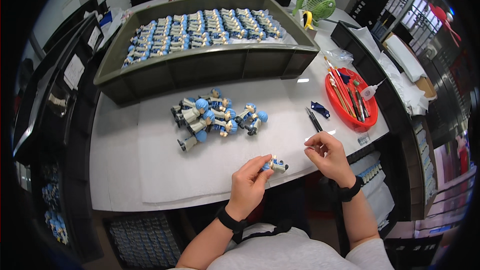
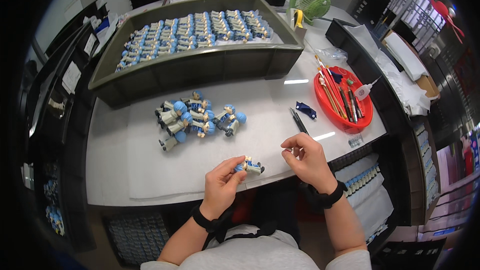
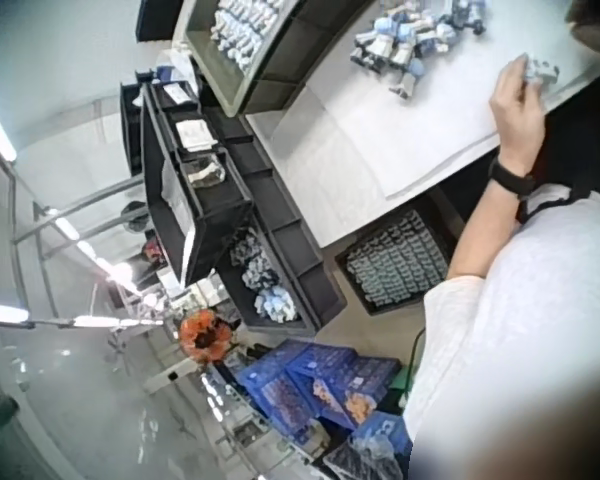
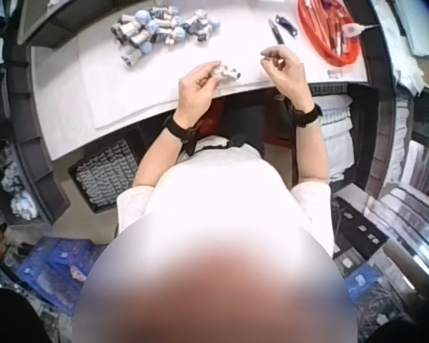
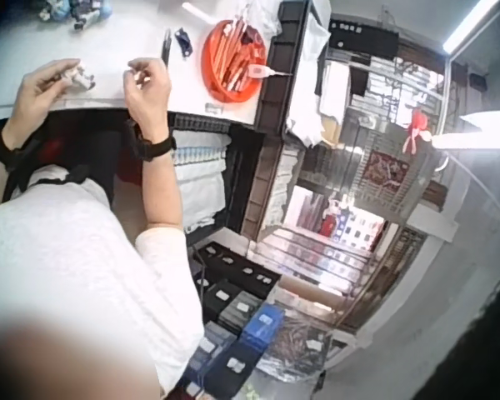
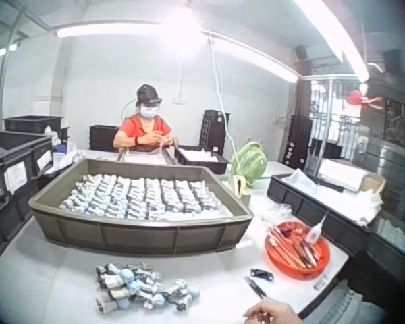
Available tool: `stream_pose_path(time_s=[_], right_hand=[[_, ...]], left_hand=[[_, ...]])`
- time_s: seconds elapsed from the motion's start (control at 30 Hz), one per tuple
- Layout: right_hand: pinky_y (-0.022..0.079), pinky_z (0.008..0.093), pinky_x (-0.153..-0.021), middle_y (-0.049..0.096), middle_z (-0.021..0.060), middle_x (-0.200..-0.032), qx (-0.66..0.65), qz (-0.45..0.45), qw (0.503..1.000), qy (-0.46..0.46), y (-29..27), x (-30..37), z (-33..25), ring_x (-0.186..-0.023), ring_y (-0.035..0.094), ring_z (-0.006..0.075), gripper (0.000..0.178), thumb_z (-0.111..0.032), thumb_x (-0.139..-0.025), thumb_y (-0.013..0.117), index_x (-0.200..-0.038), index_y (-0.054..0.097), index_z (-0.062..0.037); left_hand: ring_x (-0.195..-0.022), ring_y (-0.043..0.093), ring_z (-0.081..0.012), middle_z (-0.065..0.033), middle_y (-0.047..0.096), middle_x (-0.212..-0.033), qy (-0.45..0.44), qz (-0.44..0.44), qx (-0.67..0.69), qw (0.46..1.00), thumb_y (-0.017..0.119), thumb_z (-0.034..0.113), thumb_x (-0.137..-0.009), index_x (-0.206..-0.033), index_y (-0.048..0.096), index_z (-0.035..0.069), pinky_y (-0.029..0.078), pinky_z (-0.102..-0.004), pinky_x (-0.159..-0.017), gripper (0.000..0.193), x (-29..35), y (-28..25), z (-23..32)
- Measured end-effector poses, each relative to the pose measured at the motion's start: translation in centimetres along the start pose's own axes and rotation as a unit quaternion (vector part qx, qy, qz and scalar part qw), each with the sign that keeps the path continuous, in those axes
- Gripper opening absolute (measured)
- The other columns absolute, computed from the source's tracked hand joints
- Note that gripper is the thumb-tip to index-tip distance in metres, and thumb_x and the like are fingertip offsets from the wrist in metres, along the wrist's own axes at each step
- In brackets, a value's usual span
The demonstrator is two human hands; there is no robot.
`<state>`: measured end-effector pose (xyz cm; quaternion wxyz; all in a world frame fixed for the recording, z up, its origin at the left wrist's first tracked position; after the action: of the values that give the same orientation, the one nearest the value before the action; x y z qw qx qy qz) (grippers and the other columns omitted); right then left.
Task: The person assembles small blue and white figurines by hand at a workbench. They pick up figurines from a tray, attach small red components, and place the finished units into a drawer. The process is repeated multiple times.
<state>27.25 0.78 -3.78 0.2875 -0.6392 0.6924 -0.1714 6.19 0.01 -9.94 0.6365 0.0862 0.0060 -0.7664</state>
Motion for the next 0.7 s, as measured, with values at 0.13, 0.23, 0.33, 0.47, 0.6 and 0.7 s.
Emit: stream_pose_path(time_s=[0.13, 0.23, 0.33, 0.47, 0.6, 0.7], right_hand=[[0.045, 0.0265, -0.058, 0.057, 0.0091, -0.077, 0.106, -0.012, 0.991, -0.08, -0.5, -3.2, -0.6, -0.066, 0.057, 0.0175, 0.012, 0.003, -0.073, 0.061, -0.085, 0.062, -0.0001], [0.049, 0.0335, -0.068, 0.058, 0.0141, -0.085, 0.149, -0.014, 0.979, -0.14, -0.3, -5.8, -0.9, -0.076, 0.06, 0.0283, 0.016, 0.006, -0.074, 0.057, -0.088, 0.063, 0.0013], [0.049, 0.0386, -0.077, 0.059, 0.0167, -0.096, 0.189, -0.058, 0.965, -0.173, 0.8, -7.5, 0.2, -0.086, 0.06, 0.0343, 0.023, 0.008, -0.074, 0.055, -0.095, 0.063, 0.001], [0.049, 0.0385, -0.079, 0.058, 0.0181, -0.109, 0.206, -0.128, 0.954, -0.174, 0.5, -6.2, -0.9, -0.096, 0.059, 0.034, 0.036, 0.008, -0.073, 0.057, -0.108, 0.061, -0.0005], [0.041, 0.0323, -0.049, 0.055, 0.0128, -0.053, 0.07, 0.058, 0.994, -0.063, -0.5, -3.5, -1.9, -0.047, 0.054, 0.0201, 0.026, -0.021, -0.092, 0.054, -0.085, 0.065, 0.0008], [0.038, 0.0288, -0.053, 0.052, 0.0055, -0.057, -0.11, 0.022, 0.994, 0.015, 2.3, -0.4, -1.4, -0.057, 0.046, 0.0098, 0.038, -0.03, -0.094, 0.051, -0.082, 0.066, 0.0023]], left_hand=[[-0.075, 0.06, -0.0108, -0.0113, 0.063, -0.102, -0.016, -0.01, 0.023, 1.0, 0.06, -0.006, -0.082, -0.111, 0.061, -0.002, 0.05, -0.0226, -0.066, 0.03, 0.0, 0.1, -0.2], [-0.075, 0.059, -0.0098, -0.0115, 0.063, -0.103, -0.021, -0.018, 0.019, 0.999, 0.06, -0.006, -0.082, -0.112, 0.061, -0.002, 0.05, -0.0217, -0.066, 0.031, -0.1, 0.2, -0.2], [-0.075, 0.057, -0.0083, -0.0084, 0.06, -0.101, -0.033, -0.032, 0.032, 0.998, 0.059, -0.006, -0.084, -0.116, 0.059, -0.004, 0.049, -0.02, -0.068, 0.032, 0.1, 0.1, -0.1], [-0.077, 0.057, -0.0086, -0.0071, 0.059, -0.102, -0.039, -0.042, 0.046, 0.997, 0.057, -0.004, -0.086, -0.118, 0.057, -0.003, 0.048, -0.0203, -0.07, 0.032, 0.2, -0.2, -0.5], [-0.079, 0.057, -0.0095, -0.0087, 0.059, -0.107, -0.052, -0.05, 0.107, 0.992, 0.055, -0.002, -0.089, -0.125, 0.051, -0.002, 0.048, -0.0215, -0.072, 0.036, 0.3, -0.4, -1.1], [-0.081, 0.058, -0.0108, -0.0105, 0.059, -0.11, -0.038, -0.025, 0.19, 0.981, 0.052, -0.001, -0.09, -0.128, 0.044, -0.002, 0.048, -0.0222, -0.074, 0.039, 0.1, -0.5, -0.2]])
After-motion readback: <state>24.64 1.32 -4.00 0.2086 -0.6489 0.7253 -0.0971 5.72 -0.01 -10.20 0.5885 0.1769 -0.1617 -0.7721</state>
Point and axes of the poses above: each hand's wrist, its own x-axis away from the middle knuckle, its own y-axis out of the palm, z = x × y, the point moved 2 cm from there along -x, towards the middle knuckle
